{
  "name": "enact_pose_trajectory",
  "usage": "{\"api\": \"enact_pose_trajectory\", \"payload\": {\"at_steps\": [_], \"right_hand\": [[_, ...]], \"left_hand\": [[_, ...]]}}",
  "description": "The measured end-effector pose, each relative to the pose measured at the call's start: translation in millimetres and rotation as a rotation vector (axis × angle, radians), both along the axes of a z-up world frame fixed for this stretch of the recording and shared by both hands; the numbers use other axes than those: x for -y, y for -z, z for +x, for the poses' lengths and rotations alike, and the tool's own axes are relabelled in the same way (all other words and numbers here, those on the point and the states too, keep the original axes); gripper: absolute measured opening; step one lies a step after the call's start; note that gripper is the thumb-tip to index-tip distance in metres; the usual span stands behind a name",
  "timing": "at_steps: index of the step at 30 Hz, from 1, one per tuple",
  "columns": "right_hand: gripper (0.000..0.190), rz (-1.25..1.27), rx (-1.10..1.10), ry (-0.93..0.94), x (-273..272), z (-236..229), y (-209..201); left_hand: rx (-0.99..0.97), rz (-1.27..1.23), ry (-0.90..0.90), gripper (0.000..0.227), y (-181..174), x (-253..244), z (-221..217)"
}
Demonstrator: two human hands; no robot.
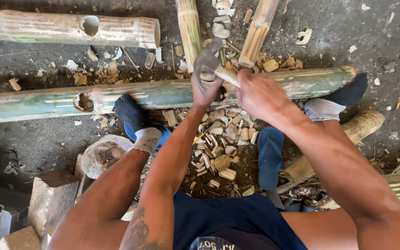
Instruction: The person carves holes into bamboo poles using a hammer and a chisel-like tool. They repeatedly strike the tool to remove material, then assemble the carved pieces into a frame structure.
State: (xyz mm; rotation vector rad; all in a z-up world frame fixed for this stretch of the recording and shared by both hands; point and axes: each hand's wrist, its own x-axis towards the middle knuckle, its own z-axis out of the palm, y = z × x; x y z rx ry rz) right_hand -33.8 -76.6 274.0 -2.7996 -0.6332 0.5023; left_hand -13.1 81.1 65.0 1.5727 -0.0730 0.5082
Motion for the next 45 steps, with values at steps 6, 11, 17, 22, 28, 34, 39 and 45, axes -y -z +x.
{"api": "enact_pose_trajectory", "payload": {"at_steps": [6, 11, 17, 22, 28, 34, 39, 45], "right_hand": [[0.022, 0.217, 0.098, 0.05, 7.4, -8.3, -52.0], [0.022, 0.339, 0.248, 0.085, 2.1, -16.3, -38.0], [0.041, -0.03, -0.06, 0.098, 0.6, -22.8, -35.1], [0.018, 0.41, 0.226, 0.218, 30.1, -54.4, -95.5], [0.047, -0.11, -0.134, 0.194, 3.1, -53.9, -7.0], [0.045, 0.102, -0.15, 0.324, 42.0, -58.8, 55.2], [0.028, 0.344, 0.087, 0.415, 51.2, -66.2, 27.8], [0.027, 0.408, 0.166, 0.496, 54.8, -71.0, 28.0]], "left_hand": [[-0.234, -0.143, 0.023, 0.028, 7.0, 5.5, -6.6], [-0.312, 0.006, 0.066, 0.034, 8.4, 4.1, -4.5], [-0.204, -0.055, 0.195, 0.034, -5.0, 8.2, -6.7], [-0.145, -0.033, 0.174, 0.043, 6.1, 16.1, -11.7], [-0.336, -0.328, 0.316, 0.041, 35.9, 17.2, -27.2], [-0.336, -0.035, 0.321, 0.045, 38.6, 12.3, -4.7], [-0.358, -0.006, 0.472, 0.039, 17.8, 14.8, 50.9], [-0.266, 0.572, 0.626, 0.054, 6.5, 32.8, 45.6]]}}
